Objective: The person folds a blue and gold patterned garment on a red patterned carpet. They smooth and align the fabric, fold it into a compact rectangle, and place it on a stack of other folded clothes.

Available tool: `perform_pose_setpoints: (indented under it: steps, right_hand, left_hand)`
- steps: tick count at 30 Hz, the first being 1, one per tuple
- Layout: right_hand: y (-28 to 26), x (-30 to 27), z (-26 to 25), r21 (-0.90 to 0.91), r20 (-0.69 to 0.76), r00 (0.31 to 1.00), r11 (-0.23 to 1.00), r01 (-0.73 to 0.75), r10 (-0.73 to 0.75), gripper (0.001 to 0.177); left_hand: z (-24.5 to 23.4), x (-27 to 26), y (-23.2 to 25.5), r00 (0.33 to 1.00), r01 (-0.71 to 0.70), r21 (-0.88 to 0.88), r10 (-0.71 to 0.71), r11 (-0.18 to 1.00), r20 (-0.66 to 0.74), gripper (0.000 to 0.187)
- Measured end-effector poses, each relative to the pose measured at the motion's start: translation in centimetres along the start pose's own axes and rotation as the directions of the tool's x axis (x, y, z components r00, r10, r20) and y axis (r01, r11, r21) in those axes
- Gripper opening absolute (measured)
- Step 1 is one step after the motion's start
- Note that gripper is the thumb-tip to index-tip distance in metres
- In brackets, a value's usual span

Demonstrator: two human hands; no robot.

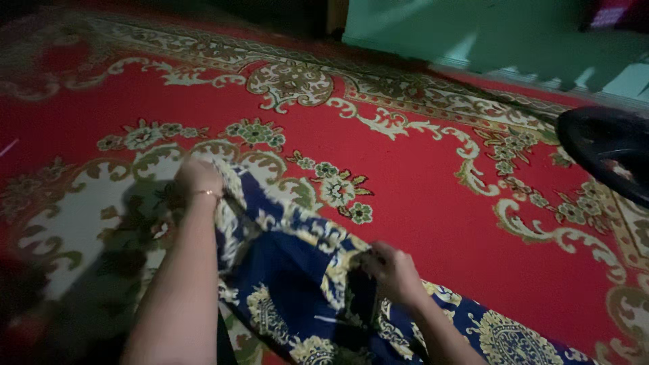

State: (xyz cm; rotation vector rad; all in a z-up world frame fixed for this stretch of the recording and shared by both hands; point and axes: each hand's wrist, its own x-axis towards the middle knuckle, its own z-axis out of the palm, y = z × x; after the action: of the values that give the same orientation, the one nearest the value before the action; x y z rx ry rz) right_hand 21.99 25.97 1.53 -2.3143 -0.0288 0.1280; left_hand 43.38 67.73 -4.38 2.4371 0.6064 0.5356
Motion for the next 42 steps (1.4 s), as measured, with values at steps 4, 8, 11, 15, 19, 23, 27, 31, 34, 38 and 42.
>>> perform_pose_setpoints:
  steps: [4,8,11,15,19,23,27,31,34,38,42]
  right_hand:
    - [-0.2,1.2,0.4,-0.153,-0.131,0.988,0.983,-0.107,0.087,0.033]
    - [-0.1,0.7,1.6,-0.434,-0.189,0.978,0.886,-0.164,0.089,0.054]
    - [0.4,-0.6,2.7,-0.522,-0.169,0.985,0.850,-0.073,-0.020,0.051]
    - [1.1,-3.1,4.7,-0.573,-0.057,0.984,0.813,0.109,-0.171,0.051]
    - [1.7,-3.4,5.8,-0.573,0.049,0.985,0.803,0.163,-0.166,0.044]
    - [2.3,-2.7,5.3,-0.539,-0.084,0.962,0.824,0.175,-0.260,0.023]
    - [2.1,-3.1,4.3,-0.499,-0.084,0.983,0.861,0.102,-0.165,0.018]
    - [1.5,-3.8,4.2,-0.458,0.072,0.990,0.878,0.142,-0.123,0.028]
    - [1.9,-3.9,4.4,-0.435,-0.059,0.978,0.887,0.157,-0.202,0.028]
    - [3.7,-3.4,4.2,-0.493,-0.203,0.959,0.867,0.073,-0.196,0.028]
    - [6.2,-4.5,1.4,-0.355,-0.393,0.908,0.935,-0.002,-0.147,0.026]
  left_hand:
    - [1.3,0.1,-0.3,0.979,-0.133,-0.269,0.084,0.954,-0.184,0.041]
    - [3.2,-2.7,-1.2,0.959,-0.141,0.060,0.121,0.988,0.257,0.058]
    - [3.6,-4.9,-2.0,0.781,-0.176,0.305,-0.056,0.936,0.621,0.053]
    - [2.9,-7.1,-2.6,0.900,-0.083,0.108,0.028,0.991,0.435,0.063]
    - [1.8,-6.8,-2.9,0.906,-0.012,0.156,-0.055,0.988,0.419,0.048]
    - [-0.9,-4.8,-3.2,0.953,-0.165,-0.022,0.165,0.986,0.255,0.050]
    - [-5.9,-3.5,-4.5,0.779,-0.020,-0.071,0.060,0.997,0.624,0.056]
    - [-6.7,-4.0,-5.3,0.564,-0.176,0.321,-0.172,0.931,0.808,0.058]
    - [-4.1,-4.6,-4.3,0.776,-0.356,0.264,0.127,0.896,0.617,0.043]
    - [0.3,-6.8,-0.4,0.849,-0.364,0.123,0.275,0.923,0.451,0.022]
    - [3.1,-9.6,4.8,0.845,-0.284,-0.005,0.253,0.959,0.471,0.034]
